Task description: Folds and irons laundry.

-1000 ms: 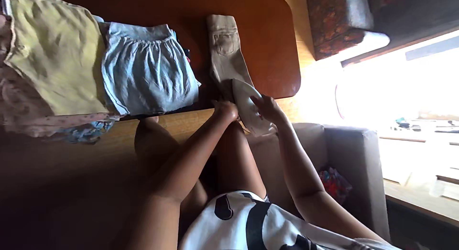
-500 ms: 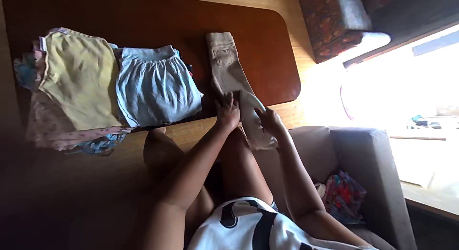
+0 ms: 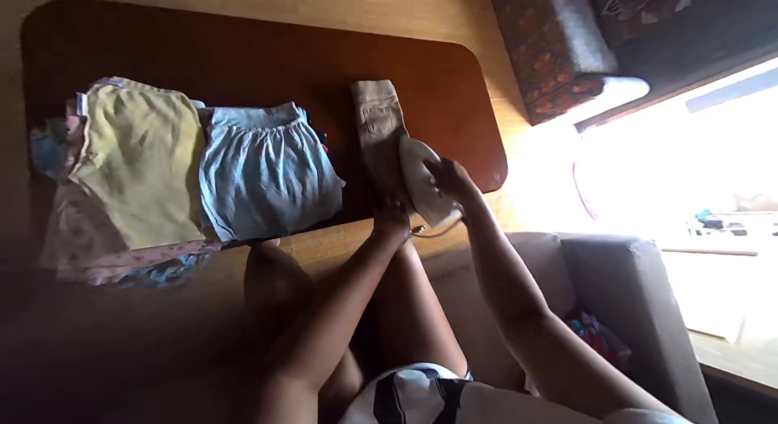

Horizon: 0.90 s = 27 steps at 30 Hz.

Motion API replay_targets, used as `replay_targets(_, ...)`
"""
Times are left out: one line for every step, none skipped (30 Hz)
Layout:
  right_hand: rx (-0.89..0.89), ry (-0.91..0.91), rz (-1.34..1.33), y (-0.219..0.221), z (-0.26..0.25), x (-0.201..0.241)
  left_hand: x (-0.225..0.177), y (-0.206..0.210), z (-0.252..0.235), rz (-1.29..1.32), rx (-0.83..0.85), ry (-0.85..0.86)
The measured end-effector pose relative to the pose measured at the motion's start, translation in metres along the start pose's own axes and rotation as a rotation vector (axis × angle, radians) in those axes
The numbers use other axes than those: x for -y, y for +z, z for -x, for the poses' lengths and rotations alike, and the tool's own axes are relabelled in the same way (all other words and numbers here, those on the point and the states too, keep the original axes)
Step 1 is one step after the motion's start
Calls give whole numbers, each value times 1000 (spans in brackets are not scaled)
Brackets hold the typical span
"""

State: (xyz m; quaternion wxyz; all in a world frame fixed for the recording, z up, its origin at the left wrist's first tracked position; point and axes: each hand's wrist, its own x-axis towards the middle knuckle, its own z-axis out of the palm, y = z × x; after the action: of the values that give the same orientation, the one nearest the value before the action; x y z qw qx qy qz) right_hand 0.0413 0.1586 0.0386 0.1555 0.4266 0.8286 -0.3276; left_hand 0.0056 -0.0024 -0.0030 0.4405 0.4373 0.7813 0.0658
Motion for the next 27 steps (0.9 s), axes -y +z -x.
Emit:
replay_targets(-19, -31, 10, -2, -20, 16, 0, -2, 3, 11, -5, 7)
replay_targets(-33, -47, 14, -7, -37, 33, 0, -5, 5, 3, -3, 10)
replay_targets(-45, -63, 22, -12, -53, 46, 1, -7, 4, -6, 5, 5)
replay_targets(-50, -77, 36, -16, -65, 54, 1, -7, 4, -12, 16, -1)
replay_targets(-45, -80, 44, -20, -72, 56, 0, -6, 3, -24, 34, -6)
replay_targets(-39, -76, 45, -22, -74, 54, 0, -6, 3, -32, 48, -6)
replay_targets(-34, -72, 48, -23, -70, 48, -1, -7, 2, -30, 53, -2)
replay_targets(-30, -69, 55, -23, -61, 39, -2, -8, 3, -21, 37, 6)
replay_targets(-28, -69, 59, -21, -48, 26, -2, -7, 4, 6, -9, 20)
replay_targets(-33, -67, 61, -16, -32, 9, -2, -4, 4, 22, -55, 26)
replay_targets(-37, -60, 59, -9, -14, -11, -2, -1, 2, 22, -88, 20)
replay_targets(-32, -47, 56, -3, 7, -32, -1, 4, -1, 7, -118, 22)
replay_targets(-7, -18, 57, 1, 29, -51, 0, 8, -4, -22, -157, 29)
replay_targets(20, 11, 58, 4, 50, -71, -1, 11, -7, -64, -200, 33)
replay_targets(49, 47, 60, 6, 71, -89, -2, 12, -10, -92, -234, 27)
replay_targets(74, 87, 55, 6, 91, -107, -2, 13, -12, -118, -256, 20)
replay_targets(88, 135, 36, 6, 109, -121, -3, 14, -15, -140, -276, 16)
replay_targets(94, 185, 7, 5, 127, -134, -5, 15, -17, -166, -287, 9)
replay_targets(86, 227, -25, 6, 143, -147, -8, 15, -19, -198, -291, 2)
replay_targets(65, 258, -59, 7, 158, -159, -12, 14, -21, -236, -286, -7)
replay_targets(36, 280, -91, 8, 172, -170, -17, 16, -24, -264, -297, -18)
replay_targets(8, 291, -119, 9, 184, -181, -20, 18, -29, -277, -318, -28)
replay_targets(-18, 294, -148, 11, 194, -192, -22, 21, -34, -286, -331, -39)
replay_targets(-43, 294, -181, 12, 203, -201, -23, 21, -38, -302, -324, -55)
replay_targets(-72, 287, -208, 13, 210, -209, -24, 20, -41, -319, -310, -69)
replay_targets(-94, 288, -233, 12, 215, -215, -25, 19, -43, -325, -294, -75)
replay_targets(-111, 294, -254, 11, 220, -218, -26, 17, -44, -314, -279, -69)
